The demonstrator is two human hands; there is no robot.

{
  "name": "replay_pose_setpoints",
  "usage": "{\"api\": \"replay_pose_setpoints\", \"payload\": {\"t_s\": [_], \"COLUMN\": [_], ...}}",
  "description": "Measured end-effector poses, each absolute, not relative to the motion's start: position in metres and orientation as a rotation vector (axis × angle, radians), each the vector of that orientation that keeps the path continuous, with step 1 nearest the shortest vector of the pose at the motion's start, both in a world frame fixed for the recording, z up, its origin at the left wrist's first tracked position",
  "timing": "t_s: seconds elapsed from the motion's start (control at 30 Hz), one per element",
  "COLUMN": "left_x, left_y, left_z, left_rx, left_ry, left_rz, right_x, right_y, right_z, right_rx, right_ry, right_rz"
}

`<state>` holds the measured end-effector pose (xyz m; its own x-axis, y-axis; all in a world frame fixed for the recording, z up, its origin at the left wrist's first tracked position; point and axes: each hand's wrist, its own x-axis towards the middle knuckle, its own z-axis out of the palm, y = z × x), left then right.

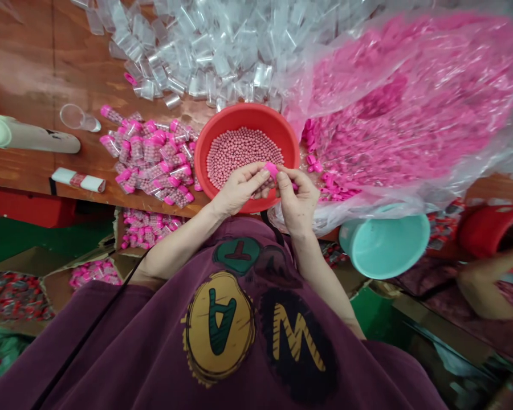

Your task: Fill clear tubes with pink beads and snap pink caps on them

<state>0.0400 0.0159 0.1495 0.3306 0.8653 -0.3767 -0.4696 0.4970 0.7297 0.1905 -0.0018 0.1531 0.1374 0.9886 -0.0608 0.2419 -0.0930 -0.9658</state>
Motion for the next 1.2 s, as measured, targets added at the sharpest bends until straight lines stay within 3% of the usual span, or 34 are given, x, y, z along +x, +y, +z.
{"api": "replay_pose_setpoints", "payload": {"t_s": [0.33,0.57,0.7,1.03,1.2], "left_x": [0.033,0.031,0.032,0.028,0.033], "left_y": [0.011,0.011,0.009,0.004,-0.001], "left_z": [0.139,0.136,0.143,0.155,0.157], "left_rx": [0.524,0.698,0.819,0.712,0.7], "left_ry": [0.878,0.892,0.872,0.811,0.843], "left_rz": [0.881,0.766,0.668,0.751,0.712], "right_x": [0.207,0.202,0.194,0.196,0.201], "right_y": [-0.004,-0.004,0.008,-0.002,0.008], "right_z": [0.15,0.124,0.115,0.158,0.148], "right_rx": [-1.37,-1.452,-1.338,-1.213,-1.314], "right_ry": [-1.608,-1.245,-1.314,-1.316,-1.422], "right_rz": [1.079,1.164,1.424,1.749,1.532]}}
